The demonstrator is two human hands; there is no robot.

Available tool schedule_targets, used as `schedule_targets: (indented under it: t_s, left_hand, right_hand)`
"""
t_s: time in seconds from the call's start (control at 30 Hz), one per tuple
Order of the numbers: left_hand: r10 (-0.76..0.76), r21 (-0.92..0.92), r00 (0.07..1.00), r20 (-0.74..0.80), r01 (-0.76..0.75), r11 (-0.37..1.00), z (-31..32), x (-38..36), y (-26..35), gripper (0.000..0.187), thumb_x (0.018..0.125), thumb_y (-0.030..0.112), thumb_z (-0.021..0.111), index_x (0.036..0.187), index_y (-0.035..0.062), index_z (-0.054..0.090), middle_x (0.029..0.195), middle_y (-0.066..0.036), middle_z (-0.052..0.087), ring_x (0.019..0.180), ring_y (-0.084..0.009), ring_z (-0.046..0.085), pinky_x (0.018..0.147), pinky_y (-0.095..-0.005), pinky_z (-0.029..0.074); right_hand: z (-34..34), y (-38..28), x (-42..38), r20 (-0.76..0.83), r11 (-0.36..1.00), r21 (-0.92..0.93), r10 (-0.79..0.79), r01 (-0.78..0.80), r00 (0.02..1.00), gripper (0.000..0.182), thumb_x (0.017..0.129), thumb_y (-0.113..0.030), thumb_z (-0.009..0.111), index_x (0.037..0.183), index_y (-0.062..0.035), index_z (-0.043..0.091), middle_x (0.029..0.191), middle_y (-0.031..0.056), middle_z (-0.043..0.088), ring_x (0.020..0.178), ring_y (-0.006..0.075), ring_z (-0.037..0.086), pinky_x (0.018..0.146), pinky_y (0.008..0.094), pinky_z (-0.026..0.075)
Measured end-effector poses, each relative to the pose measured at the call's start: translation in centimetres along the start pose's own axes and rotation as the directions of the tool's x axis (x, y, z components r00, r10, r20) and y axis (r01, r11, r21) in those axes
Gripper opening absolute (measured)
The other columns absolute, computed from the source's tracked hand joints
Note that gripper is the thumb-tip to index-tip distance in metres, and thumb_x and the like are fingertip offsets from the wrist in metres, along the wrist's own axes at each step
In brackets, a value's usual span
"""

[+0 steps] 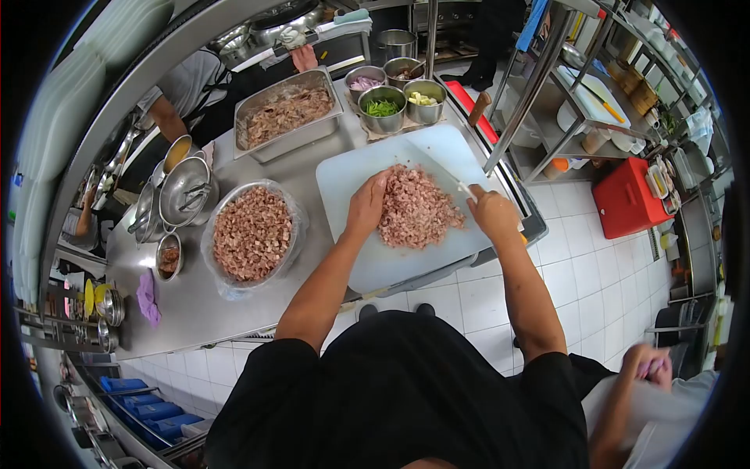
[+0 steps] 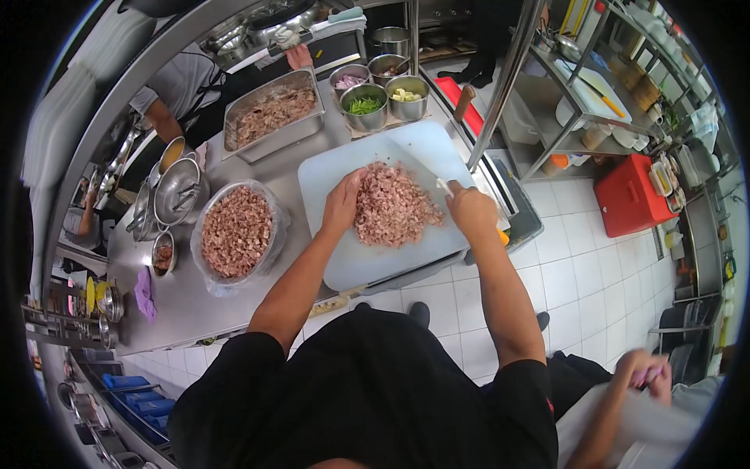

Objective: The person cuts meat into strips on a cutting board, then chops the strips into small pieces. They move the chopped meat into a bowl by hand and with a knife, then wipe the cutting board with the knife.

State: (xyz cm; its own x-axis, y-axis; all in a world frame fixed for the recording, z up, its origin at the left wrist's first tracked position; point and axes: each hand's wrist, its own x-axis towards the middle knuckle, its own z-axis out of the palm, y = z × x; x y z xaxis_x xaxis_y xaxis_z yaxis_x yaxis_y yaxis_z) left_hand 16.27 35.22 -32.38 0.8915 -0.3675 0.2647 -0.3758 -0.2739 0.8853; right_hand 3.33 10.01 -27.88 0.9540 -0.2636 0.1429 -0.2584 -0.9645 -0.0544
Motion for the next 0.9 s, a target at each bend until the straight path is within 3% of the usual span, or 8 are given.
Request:
schedule_targets:
  t_s: [0.13,0.27,0.37,0.4,0.5,0.57,0.7,0.9]
  left_hand:
    - [0.157,-0.034,0.987,0.029,-0.156,0.987,-0.4,-0.9,-1.3,0.047,0.103,0.034,0.051,0.14,0.0046,0.05,0.143,-0.021,0.049,0.13,-0.0366,0.049,0.109,-0.0413,0.039]
    - [0.373,0.272,0.911,0.174,-0.409,0.871,-0.4,-4.4,0.1,0.078,0.09,0.046,0.067,0.15,0.0073,0.037,0.158,-0.024,0.025,0.144,-0.0433,0.027,0.117,-0.0535,0.024]
    - [0.361,0.457,0.846,0.393,-0.521,0.721,0.9,-6.8,3.1,0.092,0.083,0.06,0.068,0.152,0.009,0.034,0.16,-0.024,0.02,0.149,-0.0451,0.015,0.119,-0.06,0.012]
    - [0.35,0.464,0.84,0.415,-0.526,0.713,1.6,-6.9,3.6,0.094,0.082,0.062,0.068,0.152,0.0096,0.034,0.16,-0.024,0.021,0.149,-0.0443,0.014,0.118,-0.0615,0.01]
    - [0.346,0.485,0.819,0.457,-0.556,0.675,3.9,-6.2,4.8,0.097,0.079,0.066,0.068,0.152,0.0111,0.035,0.159,-0.024,0.022,0.149,-0.0429,0.014,0.117,-0.065,0.007]
    - [0.369,0.5,0.805,0.465,-0.582,0.641,5.3,-4.9,5.4,0.098,0.078,0.067,0.067,0.152,0.0116,0.035,0.159,-0.024,0.024,0.148,-0.043,0.017,0.117,-0.0658,0.007]
    - [0.401,0.561,0.762,0.509,-0.647,0.517,7.7,-2.9,5.2,0.081,0.087,0.063,0.058,0.152,0.0177,0.039,0.158,-0.022,0.026,0.149,-0.0413,0.018,0.117,-0.0651,0.007]
    - [0.342,0.52,0.811,0.475,-0.572,0.634,8.5,-2.5,6.0,0.06,0.089,0.059,0.057,0.13,0.0167,0.063,0.143,-0.015,0.048,0.14,-0.0361,0.034,0.115,-0.0608,0.018]
  right_hand:
    - [-1.8,-0.2,-1.8,0.011,0.985,0.036,-0.171,0.17,0.985,0.03,0.092,-0.038,0.063,0.112,-0.0163,0.065,0.076,0.014,0.069,0.07,0.0343,0.069,0.062,0.0473,0.054]
    - [-4.1,2.6,-4.2,0.061,0.983,0.179,0.026,-0.037,0.998,0.034,0.092,-0.036,0.064,0.117,-0.0135,0.064,0.078,0.0185,0.069,0.074,0.0398,0.067,0.066,0.0497,0.052]
    - [-3.1,5.0,-7.4,-0.02,0.963,0.228,0.152,-0.144,0.988,0.036,0.094,-0.035,0.061,0.118,-0.0077,0.062,0.074,0.0205,0.067,0.066,0.0378,0.067,0.063,0.0473,0.053]
    - [-2.9,5.5,-8.3,0.083,0.899,0.362,0.234,-0.249,0.969,0.037,0.099,-0.036,0.054,0.115,-0.0033,0.061,0.066,0.0165,0.063,0.049,0.0291,0.062,0.05,0.0403,0.049]
    - [-4.4,4.2,-12.1,0.491,0.412,0.634,0.439,-0.655,0.752,0.039,0.098,-0.041,0.05,0.112,-0.0063,0.059,0.065,0.0132,0.059,0.047,0.0236,0.058,0.043,0.0375,0.044]
    - [-3.4,3.3,-13.9,0.575,0.238,0.66,0.451,-0.713,0.683,0.041,0.1,-0.042,0.044,0.111,-0.0052,0.056,0.064,0.0066,0.053,0.043,0.0146,0.05,0.036,0.0314,0.037]
    - [-2.3,0.4,-15.0,0.615,0.274,0.635,0.387,-0.723,0.687,0.041,0.1,-0.042,0.045,0.112,-0.0039,0.055,0.063,0.0064,0.054,0.042,0.0158,0.052,0.037,0.0325,0.041]
    - [0.4,-4.1,-14.0,0.578,0.373,0.669,0.283,-0.643,0.766,0.037,0.103,-0.035,0.045,0.111,-0.0001,0.053,0.073,0.0165,0.065,0.045,0.0235,0.059,0.041,0.0383,0.049]
